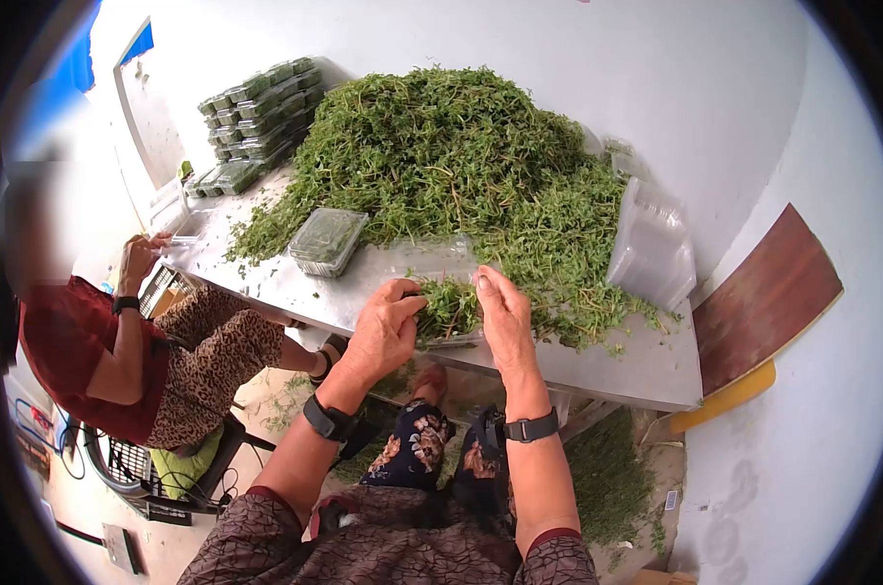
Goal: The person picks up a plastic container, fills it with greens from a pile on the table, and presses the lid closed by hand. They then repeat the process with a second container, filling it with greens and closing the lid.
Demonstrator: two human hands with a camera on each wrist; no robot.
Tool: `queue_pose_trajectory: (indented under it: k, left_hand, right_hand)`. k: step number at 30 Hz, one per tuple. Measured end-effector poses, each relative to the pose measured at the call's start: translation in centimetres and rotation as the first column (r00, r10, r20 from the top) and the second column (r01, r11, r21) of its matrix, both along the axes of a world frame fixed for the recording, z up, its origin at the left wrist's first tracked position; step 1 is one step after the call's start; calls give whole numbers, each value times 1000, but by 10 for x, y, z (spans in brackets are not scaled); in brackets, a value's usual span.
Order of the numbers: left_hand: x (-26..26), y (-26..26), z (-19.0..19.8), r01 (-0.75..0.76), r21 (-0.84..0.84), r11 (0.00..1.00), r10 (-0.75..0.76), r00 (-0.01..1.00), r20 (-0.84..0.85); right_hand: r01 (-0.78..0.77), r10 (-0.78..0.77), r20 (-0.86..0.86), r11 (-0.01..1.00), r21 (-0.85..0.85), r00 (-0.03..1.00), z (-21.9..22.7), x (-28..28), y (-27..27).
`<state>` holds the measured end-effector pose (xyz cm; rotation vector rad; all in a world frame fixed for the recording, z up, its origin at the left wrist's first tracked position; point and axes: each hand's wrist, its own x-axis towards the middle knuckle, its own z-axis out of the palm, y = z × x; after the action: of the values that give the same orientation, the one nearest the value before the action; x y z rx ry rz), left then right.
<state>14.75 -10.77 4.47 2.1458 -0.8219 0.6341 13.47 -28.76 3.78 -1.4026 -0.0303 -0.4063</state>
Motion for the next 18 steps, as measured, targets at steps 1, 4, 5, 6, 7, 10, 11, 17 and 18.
queue_pose_trajectory:
  k: [1,4,5,6,7,10,11,17,18]
  left_hand:
    - [0,-1,-1,-1,-10,1000,1,1000,1]
    - [0,-1,-3,-5,-17,1000,5,1000,4]
    - [0,-2,-3,-8,-25,1000,8,1000,3]
    - [1,-2,-4,-6,-28,1000,6,1000,7]
    - [1,-3,-5,-4,-32,999,4,1000,10]
    - [0,-4,-4,-17,-28,999,17,1000,-16]
    - [0,-4,-4,-19,-38,999,18,1000,-16]
    - [2,-4,-5,4,-56,998,-4,1000,2]
    - [2,-3,-3,15,-86,996,-19,999,-46]
  right_hand:
    - [-14,9,-35,992,-129,999,1,-1,-4]
    - [76,-93,-25,920,-384,995,11,-13,3]
    - [74,-90,-25,917,-391,996,9,-13,5]
    - [201,-157,133,856,-477,979,5,-13,8]
    - [333,-200,292,776,-536,935,4,-15,11]
    - [364,-157,340,586,-724,927,11,-26,16]
    - [372,-140,360,575,-729,922,11,-27,18]
    - [413,-71,408,239,-879,910,11,-28,25]
    - [411,-92,400,227,-883,912,11,-27,25]
